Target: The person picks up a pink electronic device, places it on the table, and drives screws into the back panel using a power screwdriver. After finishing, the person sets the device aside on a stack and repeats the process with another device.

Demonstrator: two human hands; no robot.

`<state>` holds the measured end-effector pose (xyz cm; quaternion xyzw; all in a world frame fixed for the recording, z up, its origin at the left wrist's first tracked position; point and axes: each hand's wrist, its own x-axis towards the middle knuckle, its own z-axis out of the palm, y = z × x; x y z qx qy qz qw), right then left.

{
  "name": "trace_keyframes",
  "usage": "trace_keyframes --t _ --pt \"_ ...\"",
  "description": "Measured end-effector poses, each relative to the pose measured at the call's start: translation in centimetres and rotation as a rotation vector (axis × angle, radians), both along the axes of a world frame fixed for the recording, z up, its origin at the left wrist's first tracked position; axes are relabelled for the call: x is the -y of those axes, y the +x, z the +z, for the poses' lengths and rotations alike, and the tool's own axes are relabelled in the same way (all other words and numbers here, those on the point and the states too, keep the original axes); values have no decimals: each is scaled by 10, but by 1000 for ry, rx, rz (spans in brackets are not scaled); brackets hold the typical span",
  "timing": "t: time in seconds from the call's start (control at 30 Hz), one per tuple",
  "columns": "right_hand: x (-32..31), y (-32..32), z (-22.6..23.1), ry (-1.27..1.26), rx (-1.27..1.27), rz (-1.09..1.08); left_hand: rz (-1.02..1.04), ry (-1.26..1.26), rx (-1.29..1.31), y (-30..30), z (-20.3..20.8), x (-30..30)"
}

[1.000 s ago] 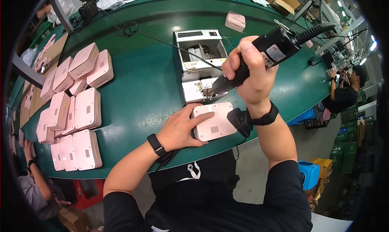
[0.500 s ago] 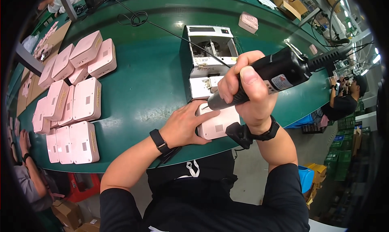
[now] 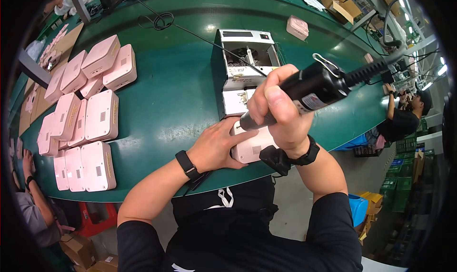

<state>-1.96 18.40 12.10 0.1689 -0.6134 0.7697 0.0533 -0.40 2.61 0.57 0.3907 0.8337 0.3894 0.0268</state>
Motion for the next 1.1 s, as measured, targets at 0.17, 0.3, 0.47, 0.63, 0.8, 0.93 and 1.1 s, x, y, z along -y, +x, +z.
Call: trace_keyframes --t 0.17,0.3,0.47,0.63,0.8,0.93,1.1 --pt "-24 -8 13 -29 -83 -77 57 -28 5 10 5 19" --pt "-31 -15 25 -31 -168 -178 163 -35 -23 14 8 37" --pt "-27 -32 19 66 -190 -213 166 -17 -28 13 7 38" --pt "-35 -11 18 89 -66 -180 159 10 -41 8 3 40" --pt "-57 27 11 26 -34 -116 154 10 -47 10 0 41" --pt "-62 39 6 43 -42 -97 163 4 -61 10 -3 40" --pt "-65 43 -17 69 -48 -95 171 5 -72 12 -5 35"
